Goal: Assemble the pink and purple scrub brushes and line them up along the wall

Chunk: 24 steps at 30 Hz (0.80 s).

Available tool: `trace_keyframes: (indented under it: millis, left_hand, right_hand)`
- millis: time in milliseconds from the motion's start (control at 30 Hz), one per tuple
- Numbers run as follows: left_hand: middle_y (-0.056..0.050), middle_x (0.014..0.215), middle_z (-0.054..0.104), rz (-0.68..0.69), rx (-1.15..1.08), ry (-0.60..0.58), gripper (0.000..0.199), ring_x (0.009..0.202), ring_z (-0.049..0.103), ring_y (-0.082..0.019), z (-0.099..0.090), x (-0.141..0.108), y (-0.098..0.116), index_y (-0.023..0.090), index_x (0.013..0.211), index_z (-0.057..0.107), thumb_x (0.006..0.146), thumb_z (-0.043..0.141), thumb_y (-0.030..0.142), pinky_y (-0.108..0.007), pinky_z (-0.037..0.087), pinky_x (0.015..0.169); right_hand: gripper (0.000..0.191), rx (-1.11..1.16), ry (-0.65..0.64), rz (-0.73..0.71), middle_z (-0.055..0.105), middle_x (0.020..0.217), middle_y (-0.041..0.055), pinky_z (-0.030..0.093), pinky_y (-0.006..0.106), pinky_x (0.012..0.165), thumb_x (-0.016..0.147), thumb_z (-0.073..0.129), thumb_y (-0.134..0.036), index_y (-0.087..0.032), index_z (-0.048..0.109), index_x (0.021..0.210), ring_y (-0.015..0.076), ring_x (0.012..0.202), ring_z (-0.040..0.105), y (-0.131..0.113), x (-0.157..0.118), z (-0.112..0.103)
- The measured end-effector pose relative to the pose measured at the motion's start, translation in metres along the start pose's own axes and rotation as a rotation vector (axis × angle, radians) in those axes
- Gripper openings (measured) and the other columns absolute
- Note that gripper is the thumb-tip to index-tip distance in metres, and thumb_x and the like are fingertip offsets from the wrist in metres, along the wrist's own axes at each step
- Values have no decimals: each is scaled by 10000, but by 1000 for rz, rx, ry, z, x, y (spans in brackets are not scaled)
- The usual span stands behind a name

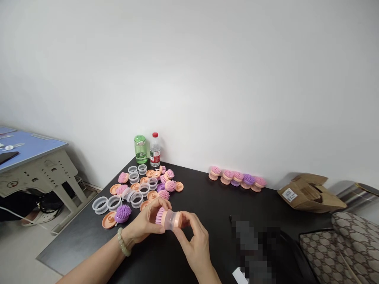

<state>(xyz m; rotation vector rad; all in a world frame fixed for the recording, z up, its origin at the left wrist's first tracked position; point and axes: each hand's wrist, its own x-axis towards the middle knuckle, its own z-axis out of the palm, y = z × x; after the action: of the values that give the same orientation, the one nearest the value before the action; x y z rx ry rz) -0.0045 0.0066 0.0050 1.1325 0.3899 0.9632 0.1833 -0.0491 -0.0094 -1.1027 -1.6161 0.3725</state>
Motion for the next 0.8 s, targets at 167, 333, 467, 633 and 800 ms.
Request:
trace_keyframes:
  millis: [167,333,467,633,800]
  left_hand:
    - [-75,1180,547,-14,-31,-18,684,1008,535,-202,-1,0,1,219,1162,617,599,929,449,-285,451,811]
    - [-18,860,570,-139,-74,18,478,718,542,-133,-1,0,-6,180,1002,626,733,823,522,-275,461,664]
    - [-51,1058,596,31,35,-31,484,906,559,-172,-1,0,-1,188,982,653,605,940,288,-267,446,751]
    - [-72,1153,569,1,-45,-10,626,975,558,-197,0,0,0,211,1125,631,630,908,477,-307,465,807]
    - [-17,835,578,-153,-63,67,447,708,552,-128,2,0,-6,159,953,616,747,824,497,-272,461,660]
  right_hand:
    - [157,20,30,2,699,916,37,577,259,681,936,607,-309,-228,644,1066,181,768,693,-1,-1,0]
    - [207,2,55,-18,701,966,54,586,267,694,932,618,-307,-228,644,1121,189,800,701,2,-2,2]
    - [192,-5,61,-5,702,982,60,595,271,700,935,610,-301,-233,649,1110,197,816,707,5,-2,3]
    - [237,-4,77,17,694,1082,100,611,288,720,949,589,-318,-224,639,1161,224,885,717,8,-6,4]
    - [312,-23,61,3,664,1177,120,615,303,780,953,595,-317,-236,621,1252,247,988,709,13,-10,5]
